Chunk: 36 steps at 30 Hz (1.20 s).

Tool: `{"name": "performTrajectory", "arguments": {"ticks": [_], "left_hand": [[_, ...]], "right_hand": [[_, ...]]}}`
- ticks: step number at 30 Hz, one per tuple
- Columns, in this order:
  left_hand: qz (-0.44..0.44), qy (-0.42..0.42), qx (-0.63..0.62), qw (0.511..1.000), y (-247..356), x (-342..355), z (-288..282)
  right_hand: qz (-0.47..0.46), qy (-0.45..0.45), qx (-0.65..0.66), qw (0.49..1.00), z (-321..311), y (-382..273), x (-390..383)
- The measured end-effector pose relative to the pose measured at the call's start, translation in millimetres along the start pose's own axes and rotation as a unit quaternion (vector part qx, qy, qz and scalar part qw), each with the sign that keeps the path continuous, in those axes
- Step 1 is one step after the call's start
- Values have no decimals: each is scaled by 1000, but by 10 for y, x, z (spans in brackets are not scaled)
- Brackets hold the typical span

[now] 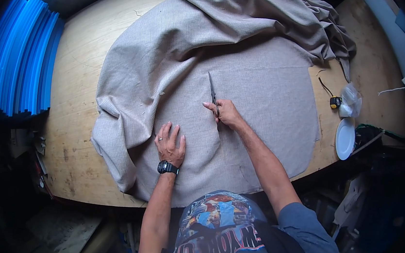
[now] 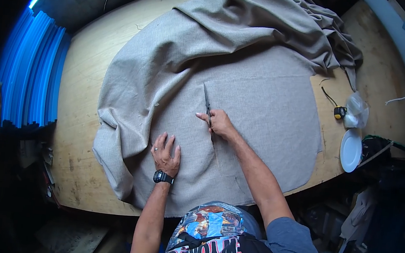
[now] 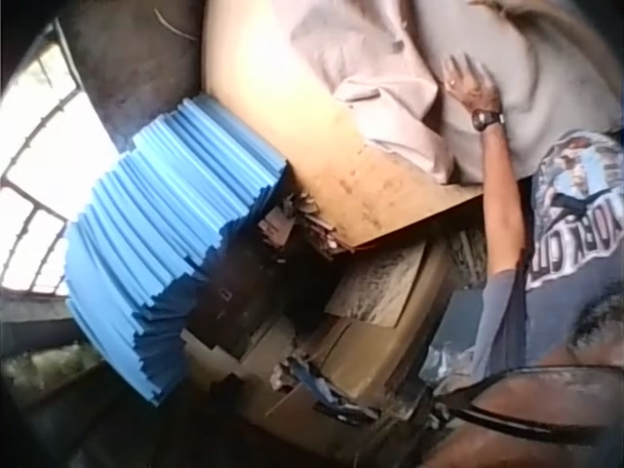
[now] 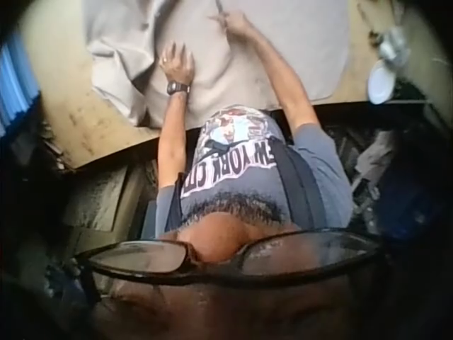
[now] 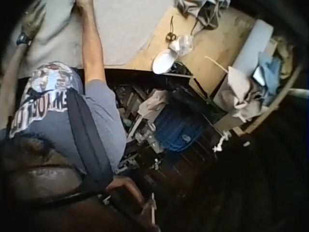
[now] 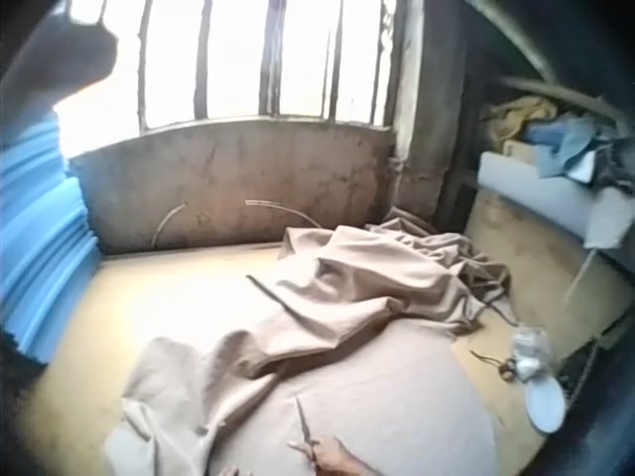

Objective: Cutting a specific pattern out of a large piece of upholstery fabric using scissors.

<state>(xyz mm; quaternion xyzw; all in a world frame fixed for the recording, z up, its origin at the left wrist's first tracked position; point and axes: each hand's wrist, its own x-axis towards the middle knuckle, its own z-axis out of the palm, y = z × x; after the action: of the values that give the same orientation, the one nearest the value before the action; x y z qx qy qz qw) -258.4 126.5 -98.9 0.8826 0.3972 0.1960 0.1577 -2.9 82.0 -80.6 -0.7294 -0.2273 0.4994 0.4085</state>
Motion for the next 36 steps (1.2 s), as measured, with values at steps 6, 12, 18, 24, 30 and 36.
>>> {"name": "performTrajectory", "arguments": {"ticks": [6, 12, 18, 24, 30, 36], "left_hand": [[4, 11, 0, 1000, 10, 1, -17], [10, 18, 0, 1000, -1, -7, -13], [12, 37, 7, 999, 41, -47, 7], [15, 21, 9, 1000, 61, -99, 25], [29, 38, 8, 999, -6, -155, 101], [-7, 5, 16, 1000, 35, -121, 90]], "right_hand": [[-24, 10, -15, 1000, 22, -9, 9], [-15, 21, -17, 1000, 20, 19, 6], [17, 13, 24, 999, 13, -3, -57], [-13, 0, -9, 1000, -48, 473, -1078], [-18, 84, -108, 990, -158, 1402, -2769], [33, 78, -40, 996, -557, 1660, -3369]]}}
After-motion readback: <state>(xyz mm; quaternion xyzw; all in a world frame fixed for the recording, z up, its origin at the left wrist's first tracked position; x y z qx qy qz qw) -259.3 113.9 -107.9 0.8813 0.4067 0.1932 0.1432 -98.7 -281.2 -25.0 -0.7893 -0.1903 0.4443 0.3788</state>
